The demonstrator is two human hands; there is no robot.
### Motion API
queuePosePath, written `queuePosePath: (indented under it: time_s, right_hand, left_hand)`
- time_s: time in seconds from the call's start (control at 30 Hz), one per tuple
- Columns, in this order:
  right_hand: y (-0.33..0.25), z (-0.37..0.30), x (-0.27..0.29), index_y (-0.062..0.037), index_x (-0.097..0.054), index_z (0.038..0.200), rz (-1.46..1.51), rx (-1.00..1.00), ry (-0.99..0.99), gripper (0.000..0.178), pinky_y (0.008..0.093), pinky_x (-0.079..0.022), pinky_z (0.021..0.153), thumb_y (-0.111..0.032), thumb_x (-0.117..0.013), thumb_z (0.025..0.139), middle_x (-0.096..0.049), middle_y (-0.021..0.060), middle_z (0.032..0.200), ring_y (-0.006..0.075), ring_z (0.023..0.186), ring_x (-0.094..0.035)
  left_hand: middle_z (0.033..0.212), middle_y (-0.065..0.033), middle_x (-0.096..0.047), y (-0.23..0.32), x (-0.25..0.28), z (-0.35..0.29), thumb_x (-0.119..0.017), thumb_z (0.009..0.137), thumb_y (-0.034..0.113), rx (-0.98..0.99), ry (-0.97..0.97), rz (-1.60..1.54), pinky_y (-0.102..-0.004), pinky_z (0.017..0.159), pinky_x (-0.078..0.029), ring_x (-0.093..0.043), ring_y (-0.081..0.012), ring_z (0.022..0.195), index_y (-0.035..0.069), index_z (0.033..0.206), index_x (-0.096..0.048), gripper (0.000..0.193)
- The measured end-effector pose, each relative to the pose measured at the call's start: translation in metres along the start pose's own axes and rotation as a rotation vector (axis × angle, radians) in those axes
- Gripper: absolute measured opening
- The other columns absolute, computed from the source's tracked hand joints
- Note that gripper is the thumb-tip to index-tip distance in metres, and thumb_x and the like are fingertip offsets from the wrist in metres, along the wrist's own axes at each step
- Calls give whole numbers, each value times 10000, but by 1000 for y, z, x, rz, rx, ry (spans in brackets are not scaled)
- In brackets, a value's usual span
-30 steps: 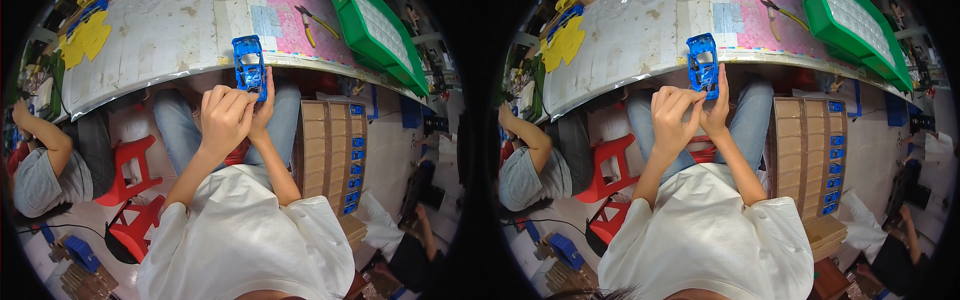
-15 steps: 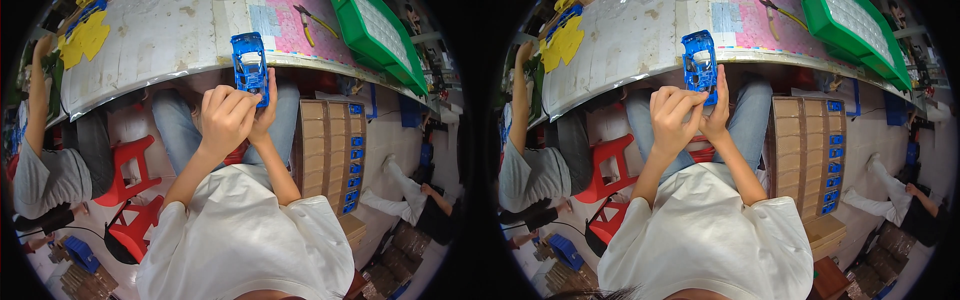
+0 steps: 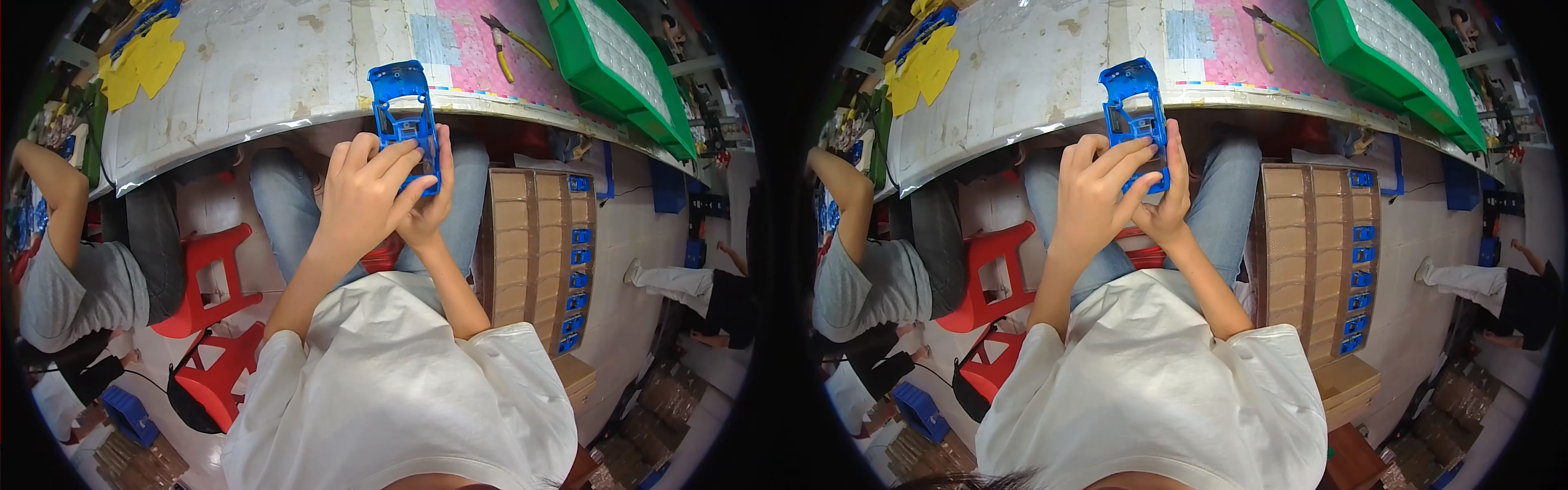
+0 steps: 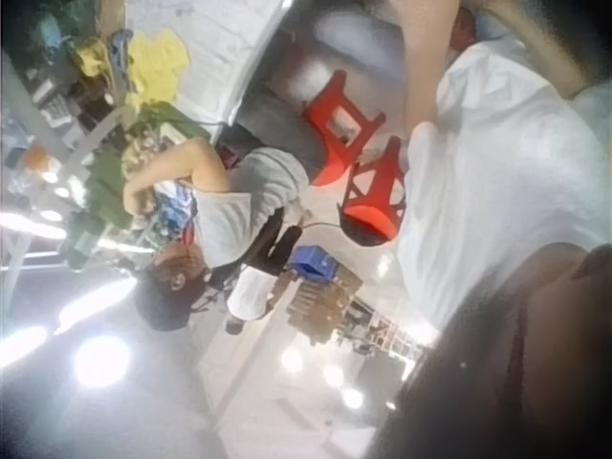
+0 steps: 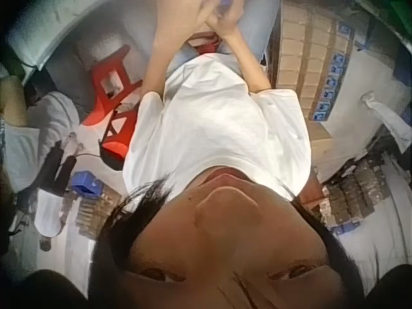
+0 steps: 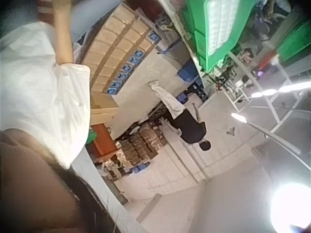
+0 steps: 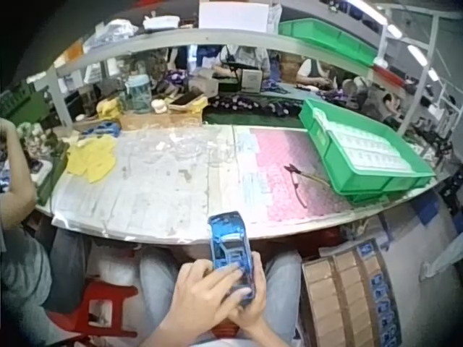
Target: The person assembles toy car bodies by taking clear plastic windshield pieces, pressing them into toy car shells by hand, and placing the assembled shells into a tray.
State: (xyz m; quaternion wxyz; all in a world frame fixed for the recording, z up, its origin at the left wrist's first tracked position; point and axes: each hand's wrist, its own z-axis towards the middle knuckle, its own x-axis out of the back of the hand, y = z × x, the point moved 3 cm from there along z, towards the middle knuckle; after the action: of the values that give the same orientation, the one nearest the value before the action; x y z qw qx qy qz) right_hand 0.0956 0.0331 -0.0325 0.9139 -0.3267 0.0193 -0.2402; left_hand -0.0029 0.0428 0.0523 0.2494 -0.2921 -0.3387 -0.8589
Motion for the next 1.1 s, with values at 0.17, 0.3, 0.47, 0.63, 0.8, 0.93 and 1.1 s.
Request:
queuePosePath:
  time_s: [0.17, 0.3, 0.47, 0.63, 0.8, 0.93, 1.1]
  right_hand:
    - [-7, 0, -1, 63, -258, 1279, 17, 1, -4, 723, 433, -332, 966, -136, -667, 716, -317, 315, 1290, 397, 1186, -376]
    - [-11, 4, -1, 35, -170, 1320, 141, -15, -20, 811, 443, -286, 1005, -52, -687, 701, -208, 271, 1360, 352, 1254, -277]
    - [-21, 4, 8, 52, -158, 1319, 86, 44, -51, 788, 436, -291, 996, -32, -655, 713, -188, 292, 1359, 376, 1254, -262]
    - [-34, 7, 5, 82, -266, 1271, 44, 3, -133, 733, 416, -306, 982, -37, -649, 657, -314, 317, 1288, 402, 1202, -349]
    - [-47, 25, 20, 45, -210, 1322, 330, -427, -262, 731, 379, -289, 988, -140, -610, 739, -350, 230, 1304, 298, 1184, -397]
    - [-41, 44, 16, 25, -360, 1248, 374, -725, -337, 468, 300, -406, 868, -73, -534, 825, -535, 147, 1100, 174, 1003, -521]
    - [-47, 58, 13, 29, -535, 995, 242, -740, -383, 186, 293, -459, 708, -43, -448, 847, -610, 184, 865, 225, 793, -617]
  left_hand:
    - [951, -24, -625, 5, 6, -5, -641, 701, 148, 2, -51, -7, -313, 698, -356, -474, -202, 750, 56, 903, -635, 222]
    - [984, -96, -568, -3, 18, -7, -636, 678, 67, 129, 314, -145, -293, 693, -362, -472, -186, 793, 26, 961, -567, 294]
    - [930, -95, -540, -30, -6, 4, -627, 766, 126, 633, 105, -844, -255, 684, -404, -498, -138, 810, -24, 1055, -464, 365]
    - [890, -58, -587, -40, -15, -5, -520, 825, 44, 712, 24, -901, -255, 731, -444, -552, -114, 811, -6, 982, -527, 164]
    - [902, -42, -562, -36, -13, -10, -523, 841, 55, 647, 14, -776, -226, 702, -437, -544, -105, 809, -4, 1046, -509, 213]
    - [883, -85, -590, -23, -13, -12, -512, 822, 11, 633, -18, -755, -252, 711, -435, -549, -124, 789, -24, 1017, -508, 198]
    - [888, -150, -564, -11, -5, -11, -498, 821, 37, 551, 70, -606, -330, 720, -429, -555, -243, 811, -37, 956, -514, 154]
